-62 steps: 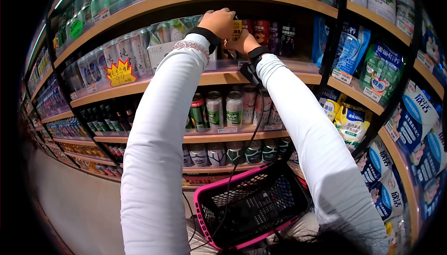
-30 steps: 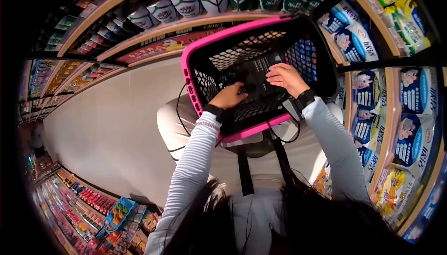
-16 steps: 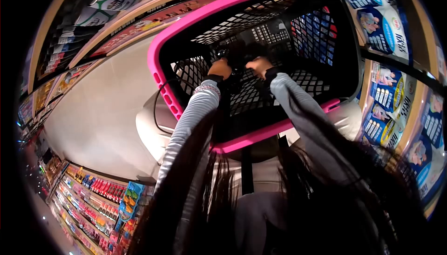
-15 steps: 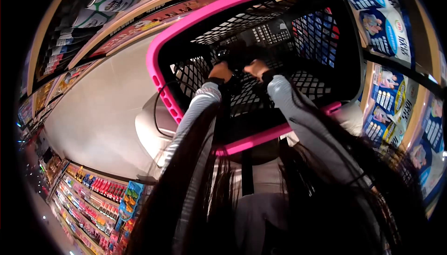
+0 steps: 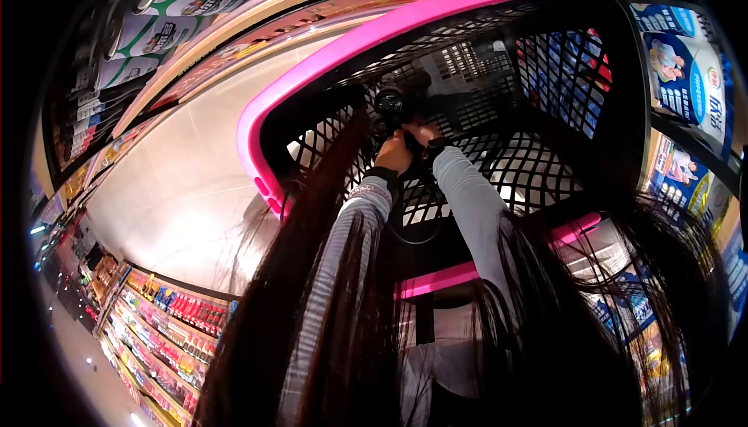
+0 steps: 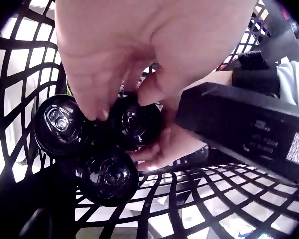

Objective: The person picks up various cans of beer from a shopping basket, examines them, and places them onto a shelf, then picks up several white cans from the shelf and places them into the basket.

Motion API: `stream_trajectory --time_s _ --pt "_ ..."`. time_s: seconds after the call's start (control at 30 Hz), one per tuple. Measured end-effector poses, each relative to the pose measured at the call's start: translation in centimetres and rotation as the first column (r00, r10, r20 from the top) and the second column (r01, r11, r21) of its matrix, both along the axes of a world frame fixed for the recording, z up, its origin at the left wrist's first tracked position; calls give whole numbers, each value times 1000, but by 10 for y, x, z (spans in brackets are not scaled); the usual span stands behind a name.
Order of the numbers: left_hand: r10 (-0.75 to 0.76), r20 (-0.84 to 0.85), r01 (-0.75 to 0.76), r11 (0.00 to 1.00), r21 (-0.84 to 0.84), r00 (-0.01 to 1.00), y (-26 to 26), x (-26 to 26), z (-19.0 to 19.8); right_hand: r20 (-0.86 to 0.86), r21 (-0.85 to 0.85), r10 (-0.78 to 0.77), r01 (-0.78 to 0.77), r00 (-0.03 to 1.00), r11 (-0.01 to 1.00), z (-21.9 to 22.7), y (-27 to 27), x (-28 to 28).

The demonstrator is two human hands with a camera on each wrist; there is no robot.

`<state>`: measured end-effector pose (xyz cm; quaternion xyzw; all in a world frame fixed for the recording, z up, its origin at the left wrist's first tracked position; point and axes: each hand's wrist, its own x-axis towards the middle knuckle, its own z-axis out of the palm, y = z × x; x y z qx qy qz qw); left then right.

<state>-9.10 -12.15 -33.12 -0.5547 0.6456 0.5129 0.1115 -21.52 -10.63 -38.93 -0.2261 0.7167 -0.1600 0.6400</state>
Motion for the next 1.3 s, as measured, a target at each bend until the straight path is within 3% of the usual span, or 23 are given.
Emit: stream_trajectory --time_s 0.07,0.13,0.23,0.33,0.43,0.47,0.53,0.57,0.63,0.67,0.73,0.77,0.87,1.0,1.07,1.17,1.3 --pt "19 24 -20 999 46 1000 -3 2 0 -45 68 87 -83 995 994 -7 -4 -1" --pt "-45 -6 45 997 -57 999 1 11 -17 -49 161 129 -120 990 980 -35 4 -4" --pt "-37 -15 35 992 -125 999 -1 15 -20 12 236 25 -27 1000 971 -32 12 -23" --pt "73 -100 -81 994 -73 992 -14 10 13 304 185 -108 52 946 981 -6 18 -70" --pt "152 -136 -168 979 -115 979 -26 -5 59 619 147 -245 196 746 970 7 26 -111" --pt "165 -167 -190 971 -145 972 -27 -8 69 641 56 -91 72 762 996 71 11 -124" --pt "196 -247 -243 954 -177 949 -28 -15 93 444 -403 161 36 881 915 27 34 -151" --pt "268 -309 -321 937 -135 913 -28 -19 106 416 -511 245 3 876 860 72 28 -159" --pt "401 -422 -456 889 -34 813 -28 -30 145 518 -280 -47 222 854 934 214 26 -148" --pt "508 -453 -498 854 151 733 -27 -33 173 540 -165 -207 344 816 925 293 23 -140" --pt "596 -557 -521 795 311 578 -19 -34 220 694 -240 -219 508 685 827 331 39 -131" --pt "619 -595 -519 776 359 514 -15 -35 246 784 -196 -178 509 594 838 336 43 -134" --pt "546 -728 -394 829 397 415 -6 -35 304 825 -225 -173 594 537 773 402 81 -117" --pt "330 -847 -271 934 231 416 16 -32 375 798 -402 -16 552 602 731 456 127 -99" --pt "241 -860 -262 956 132 449 36 -27 414 800 -430 -4 578 600 693 474 149 -95" --pt "148 -863 -216 975 47 483 59 -19 438 769 -481 -32 612 639 628 488 178 -94" --pt "140 -937 -376 927 10 320 101 -18 449 762 -516 -80 677 643 525 516 211 -94"
